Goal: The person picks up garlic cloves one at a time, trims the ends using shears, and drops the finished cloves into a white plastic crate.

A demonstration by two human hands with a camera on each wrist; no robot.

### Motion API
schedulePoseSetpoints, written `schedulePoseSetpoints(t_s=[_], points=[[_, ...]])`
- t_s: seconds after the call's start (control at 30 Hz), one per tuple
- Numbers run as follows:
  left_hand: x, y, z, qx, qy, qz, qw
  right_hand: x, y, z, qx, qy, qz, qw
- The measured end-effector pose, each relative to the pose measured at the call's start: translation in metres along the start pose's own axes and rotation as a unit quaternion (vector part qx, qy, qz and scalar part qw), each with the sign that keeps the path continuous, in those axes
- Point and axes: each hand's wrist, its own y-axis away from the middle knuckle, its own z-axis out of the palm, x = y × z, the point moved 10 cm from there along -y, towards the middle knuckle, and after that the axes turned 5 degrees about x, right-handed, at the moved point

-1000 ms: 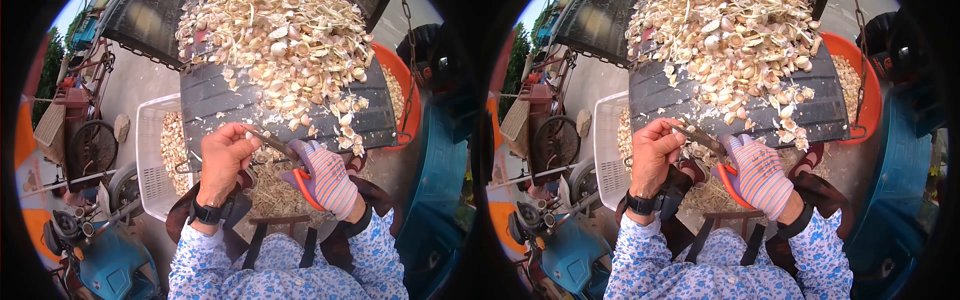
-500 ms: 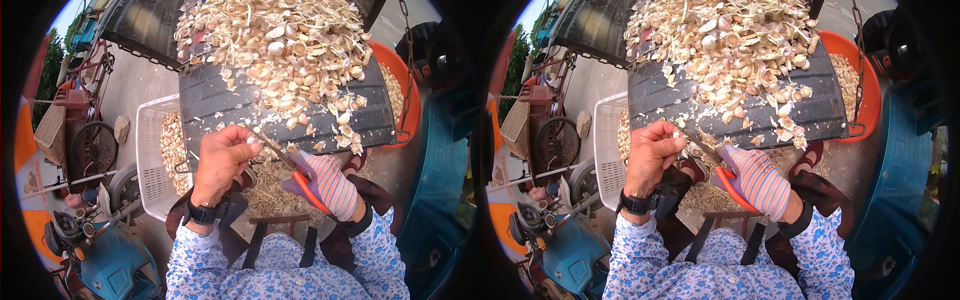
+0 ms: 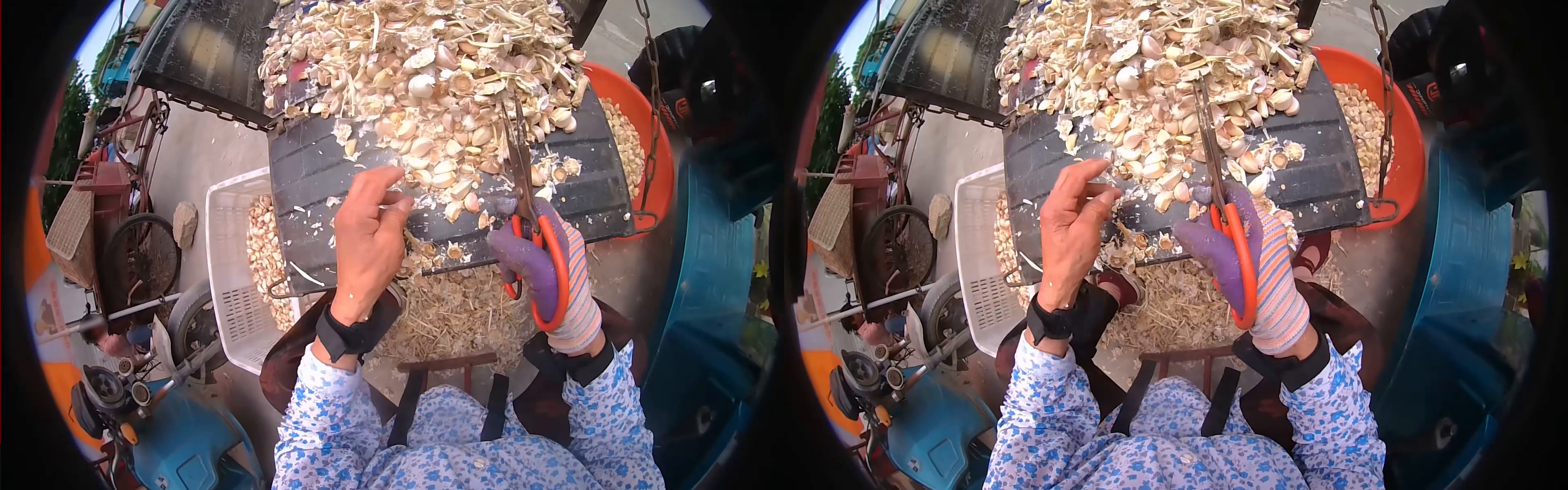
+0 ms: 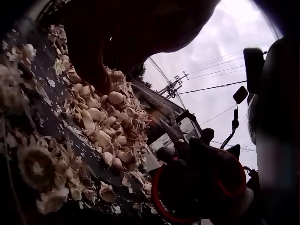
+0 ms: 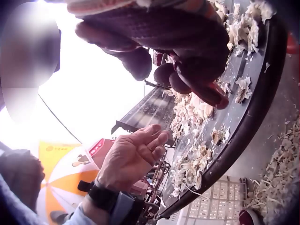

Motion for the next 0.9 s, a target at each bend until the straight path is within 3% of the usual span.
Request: schedulePoseSetpoints(t_s=[0.07, 0.17, 0.27, 0.37, 0.47, 0.5, 0.53, 0.57, 0.6, 0.63, 0.73, 0.9], points=[[0.012, -0.010, 0.023, -0.017, -0.073, 0.098, 0.992, 0.002, 0.002, -0.004, -0.001, -0.048, 0.015, 0.999], [0.016, -0.013, 0.042, -0.042, -0.187, 0.162, 0.968, -0.004, 0.004, -0.008, -0.001, 0.016, 0.001, 1.000], [0.011, -0.012, 0.047, -0.083, -0.277, 0.142, 0.947, -0.007, 0.006, -0.007, -0.003, 0.009, -0.005, 1.000], [0.008, -0.008, 0.044, -0.093, -0.244, 0.161, 0.952, -0.010, 0.008, -0.007, 0.001, 0.050, -0.006, 0.999], [-0.003, -0.012, 0.026, -0.052, -0.236, 0.143, 0.960, -0.008, 0.008, -0.004, 0.001, 0.055, -0.015, 0.998], [-0.006, -0.017, 0.017, -0.043, -0.203, 0.116, 0.971, -0.007, 0.008, -0.003, 0.001, 0.068, -0.012, 0.998], [-0.027, -0.021, 0.005, -0.035, -0.059, -0.024, 0.997, -0.007, 0.007, -0.002, 0.001, 0.082, -0.011, 0.997], [-0.046, -0.017, -0.001, -0.026, 0.088, -0.164, 0.982, -0.007, 0.006, -0.002, 0.002, 0.096, -0.009, 0.995], [-0.058, -0.006, 0.000, -0.015, 0.232, -0.297, 0.926, -0.006, 0.005, 0.000, 0.000, 0.097, -0.018, 0.995], [-0.040, -0.004, 0.001, -0.020, 0.320, -0.274, 0.907, -0.002, 0.004, 0.002, -0.004, 0.099, -0.028, 0.995], [-0.038, 0.008, 0.000, -0.020, 0.419, -0.310, 0.853, 0.002, 0.003, 0.013, -0.018, 0.122, -0.018, 0.992], [-0.047, 0.014, -0.006, -0.067, 0.463, -0.295, 0.833, 0.007, -0.001, 0.027, -0.030, 0.184, -0.070, 0.980]])
